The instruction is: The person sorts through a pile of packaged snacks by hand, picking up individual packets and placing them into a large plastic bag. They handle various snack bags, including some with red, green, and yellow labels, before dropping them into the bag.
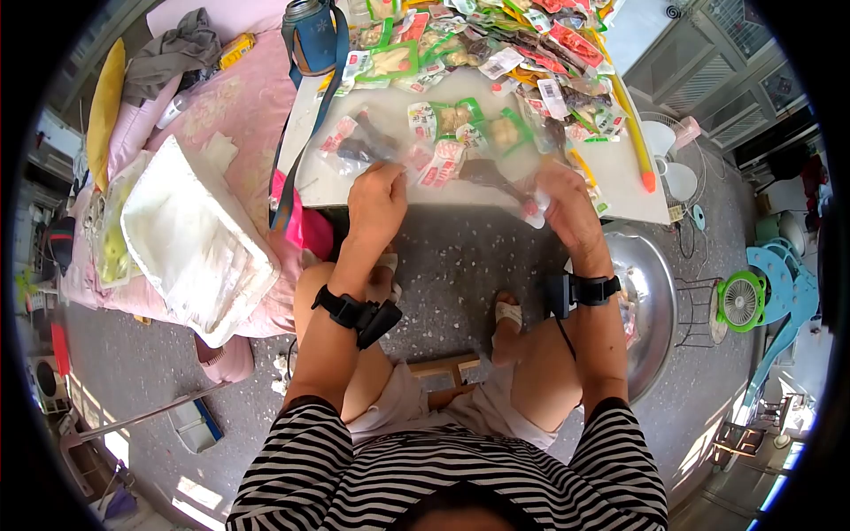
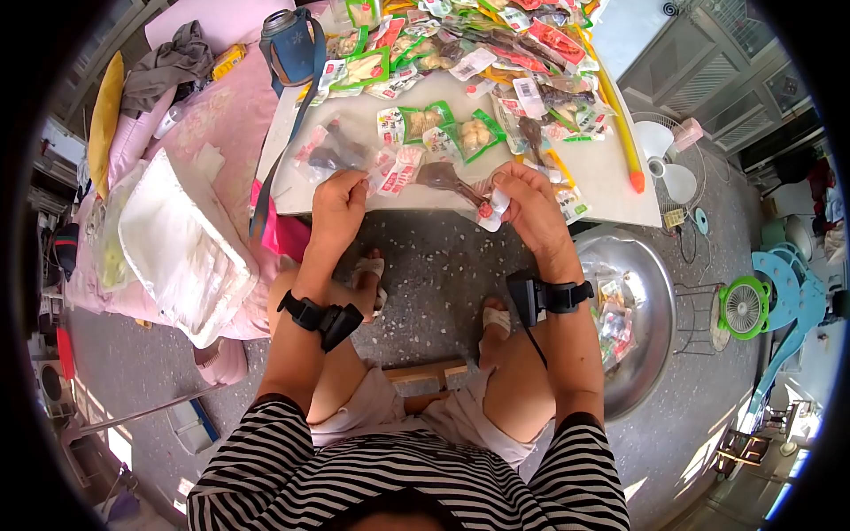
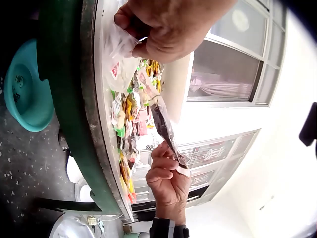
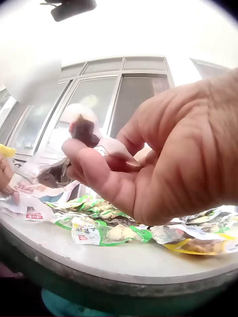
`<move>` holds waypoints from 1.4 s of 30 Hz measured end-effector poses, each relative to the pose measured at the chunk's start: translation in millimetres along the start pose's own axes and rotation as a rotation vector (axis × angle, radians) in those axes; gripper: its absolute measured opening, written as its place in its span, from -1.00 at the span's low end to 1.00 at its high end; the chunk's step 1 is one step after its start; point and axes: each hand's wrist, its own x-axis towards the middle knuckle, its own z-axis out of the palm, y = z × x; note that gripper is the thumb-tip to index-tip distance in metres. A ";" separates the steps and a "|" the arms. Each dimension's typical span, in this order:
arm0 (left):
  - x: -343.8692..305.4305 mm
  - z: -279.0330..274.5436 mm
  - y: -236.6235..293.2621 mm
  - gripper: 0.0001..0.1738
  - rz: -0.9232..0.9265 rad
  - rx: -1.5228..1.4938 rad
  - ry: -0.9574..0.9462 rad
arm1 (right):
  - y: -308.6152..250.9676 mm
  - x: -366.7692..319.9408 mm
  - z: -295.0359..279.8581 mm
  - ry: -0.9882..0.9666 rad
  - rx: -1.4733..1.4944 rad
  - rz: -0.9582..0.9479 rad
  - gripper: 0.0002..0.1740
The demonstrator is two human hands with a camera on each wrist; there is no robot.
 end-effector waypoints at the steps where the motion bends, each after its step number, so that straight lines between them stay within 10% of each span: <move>1: -0.1 -0.8 -0.3 -0.87 -0.006 -0.013 0.004 | 1.4 -0.4 -3.7 -0.016 0.009 0.038 -0.89; 42: -4.8 -8.0 21.6 -0.76 0.176 0.171 0.097 | 90.6 38.5 64.6 -0.050 0.264 0.170 -0.72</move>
